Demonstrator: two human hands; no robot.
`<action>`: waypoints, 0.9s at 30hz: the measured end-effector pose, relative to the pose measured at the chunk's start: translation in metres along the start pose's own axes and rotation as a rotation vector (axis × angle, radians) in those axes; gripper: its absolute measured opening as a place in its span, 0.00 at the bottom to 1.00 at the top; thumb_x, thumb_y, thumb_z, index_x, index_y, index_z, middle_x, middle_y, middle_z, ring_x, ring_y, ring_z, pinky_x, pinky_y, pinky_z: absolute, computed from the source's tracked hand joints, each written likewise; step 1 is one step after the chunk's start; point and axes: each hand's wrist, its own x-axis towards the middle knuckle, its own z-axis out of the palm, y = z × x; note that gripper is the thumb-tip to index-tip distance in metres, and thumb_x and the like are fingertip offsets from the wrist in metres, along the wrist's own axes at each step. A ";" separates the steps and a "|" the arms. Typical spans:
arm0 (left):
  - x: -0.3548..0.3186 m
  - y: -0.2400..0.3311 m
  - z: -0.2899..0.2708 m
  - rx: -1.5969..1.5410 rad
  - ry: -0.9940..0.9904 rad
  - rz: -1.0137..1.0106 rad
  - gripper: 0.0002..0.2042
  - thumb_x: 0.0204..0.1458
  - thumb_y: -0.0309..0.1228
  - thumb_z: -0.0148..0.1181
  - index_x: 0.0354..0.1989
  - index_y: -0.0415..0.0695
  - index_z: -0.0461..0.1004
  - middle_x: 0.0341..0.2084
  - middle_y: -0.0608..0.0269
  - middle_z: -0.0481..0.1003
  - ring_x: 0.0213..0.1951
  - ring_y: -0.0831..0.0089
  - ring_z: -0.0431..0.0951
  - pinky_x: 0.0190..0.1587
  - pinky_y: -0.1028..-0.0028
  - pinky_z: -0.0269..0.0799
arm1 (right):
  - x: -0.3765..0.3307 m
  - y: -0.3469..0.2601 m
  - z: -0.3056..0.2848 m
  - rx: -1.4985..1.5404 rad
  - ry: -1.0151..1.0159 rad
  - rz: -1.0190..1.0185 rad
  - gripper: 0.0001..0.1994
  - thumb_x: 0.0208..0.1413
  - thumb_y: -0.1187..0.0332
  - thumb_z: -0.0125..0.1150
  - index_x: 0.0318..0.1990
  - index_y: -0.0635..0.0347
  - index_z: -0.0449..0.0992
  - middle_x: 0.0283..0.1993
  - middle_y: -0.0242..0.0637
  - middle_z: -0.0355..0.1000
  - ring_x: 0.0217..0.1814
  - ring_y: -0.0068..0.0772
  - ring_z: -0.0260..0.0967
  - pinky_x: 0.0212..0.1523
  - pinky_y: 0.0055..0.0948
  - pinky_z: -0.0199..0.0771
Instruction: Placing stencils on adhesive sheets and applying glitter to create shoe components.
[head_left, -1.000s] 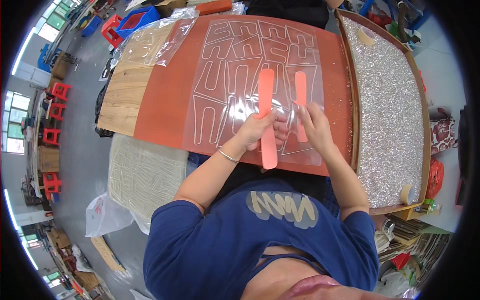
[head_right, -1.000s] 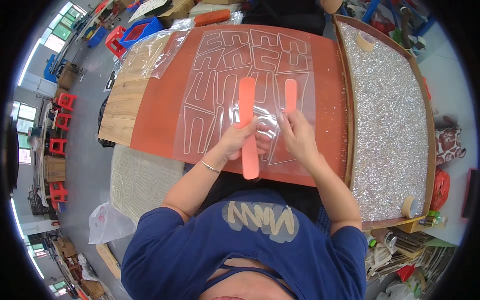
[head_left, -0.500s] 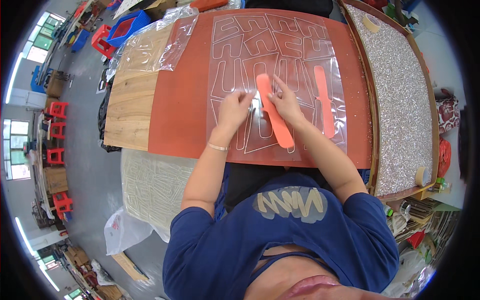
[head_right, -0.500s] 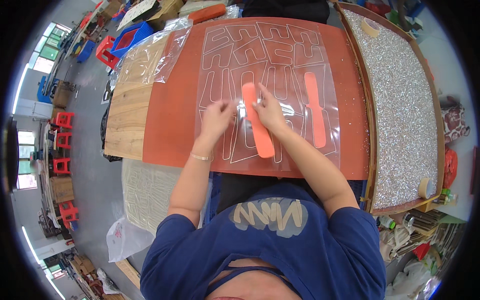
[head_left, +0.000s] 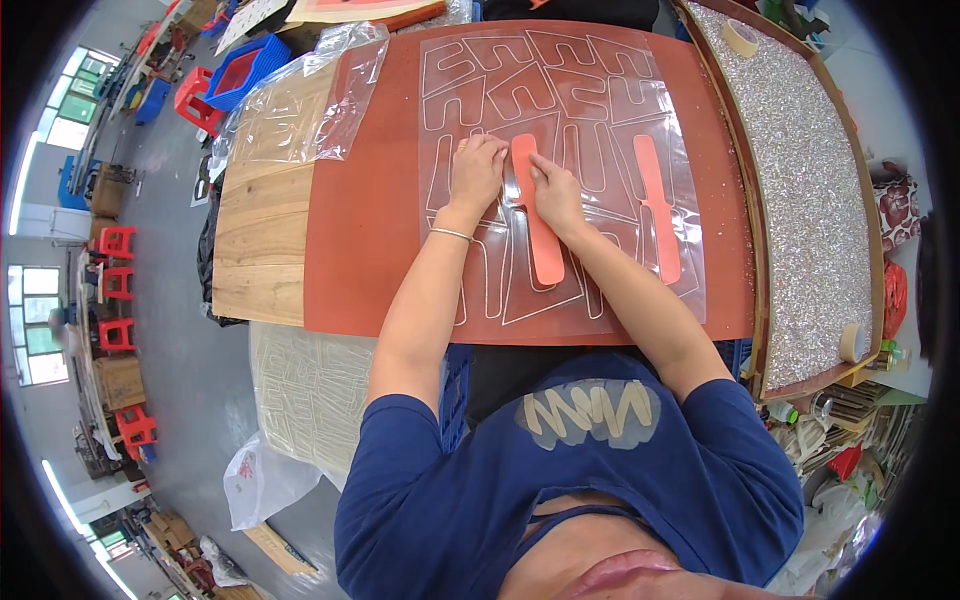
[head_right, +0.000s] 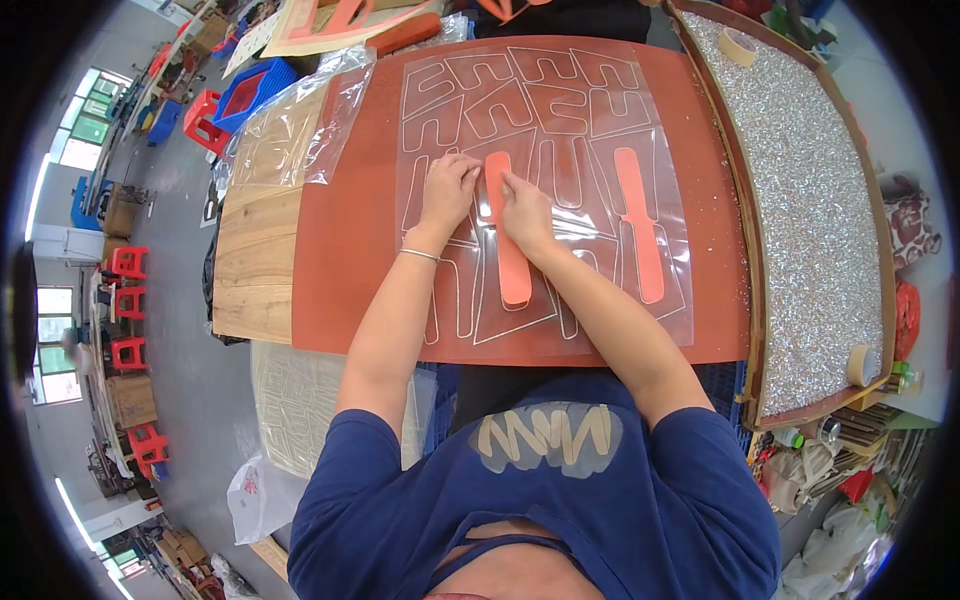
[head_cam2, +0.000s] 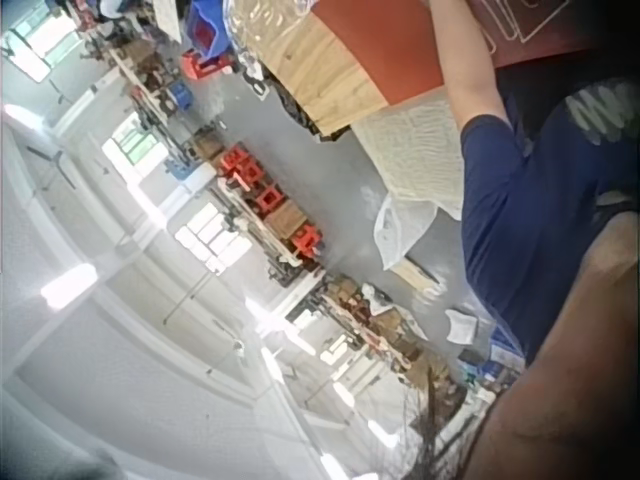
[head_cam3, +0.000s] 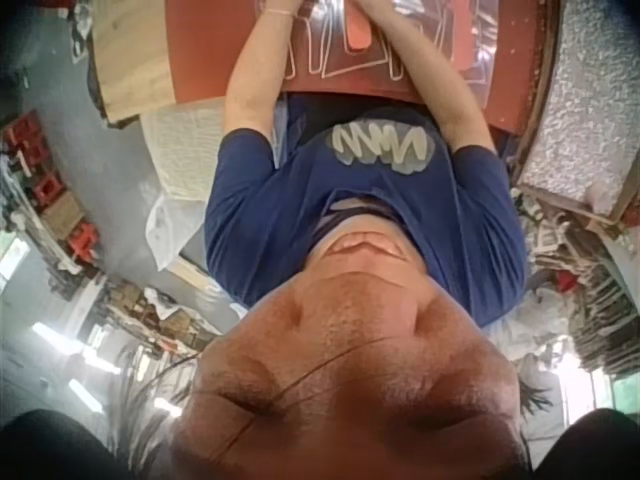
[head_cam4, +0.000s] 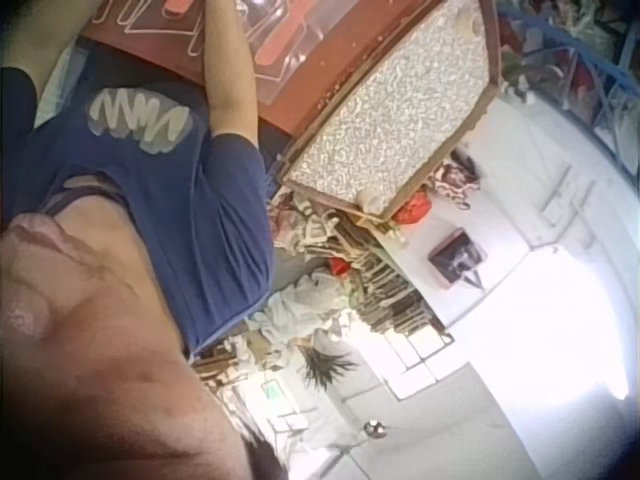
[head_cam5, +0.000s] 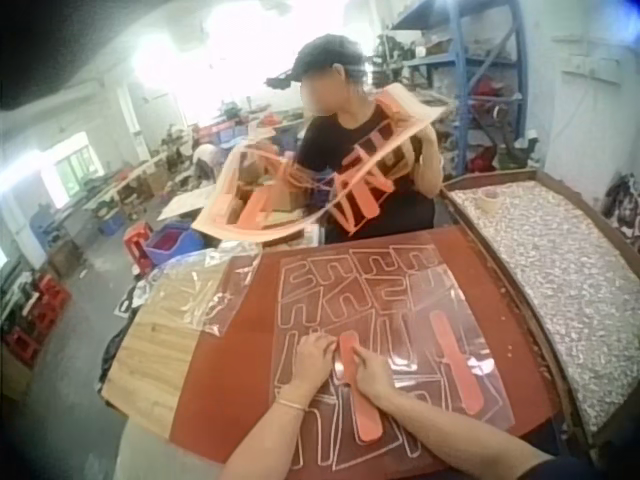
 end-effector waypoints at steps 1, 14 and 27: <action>0.000 0.000 0.000 -0.005 0.001 0.008 0.06 0.50 0.27 0.57 0.34 0.43 0.78 0.36 0.58 0.75 0.42 0.58 0.71 0.47 0.64 0.66 | 0.000 0.002 0.001 0.009 0.013 -0.020 0.15 0.57 0.70 0.51 0.49 0.67 0.73 0.46 0.56 0.71 0.50 0.53 0.70 0.50 0.40 0.69; -0.001 0.006 -0.002 0.052 -0.041 0.017 0.08 0.49 0.28 0.58 0.38 0.49 0.80 0.35 0.60 0.74 0.39 0.58 0.71 0.44 0.64 0.68 | 0.000 0.004 0.000 -0.066 -0.018 -0.003 0.15 0.57 0.70 0.51 0.50 0.66 0.73 0.46 0.54 0.72 0.50 0.51 0.71 0.50 0.37 0.69; 0.008 0.015 0.004 0.251 -0.181 -0.044 0.14 0.47 0.45 0.62 0.40 0.56 0.81 0.37 0.64 0.70 0.43 0.59 0.69 0.46 0.59 0.66 | -0.031 -0.011 -0.030 -0.203 -0.201 -0.102 0.20 0.53 0.69 0.57 0.53 0.69 0.69 0.33 0.50 0.73 0.32 0.44 0.73 0.38 0.38 0.72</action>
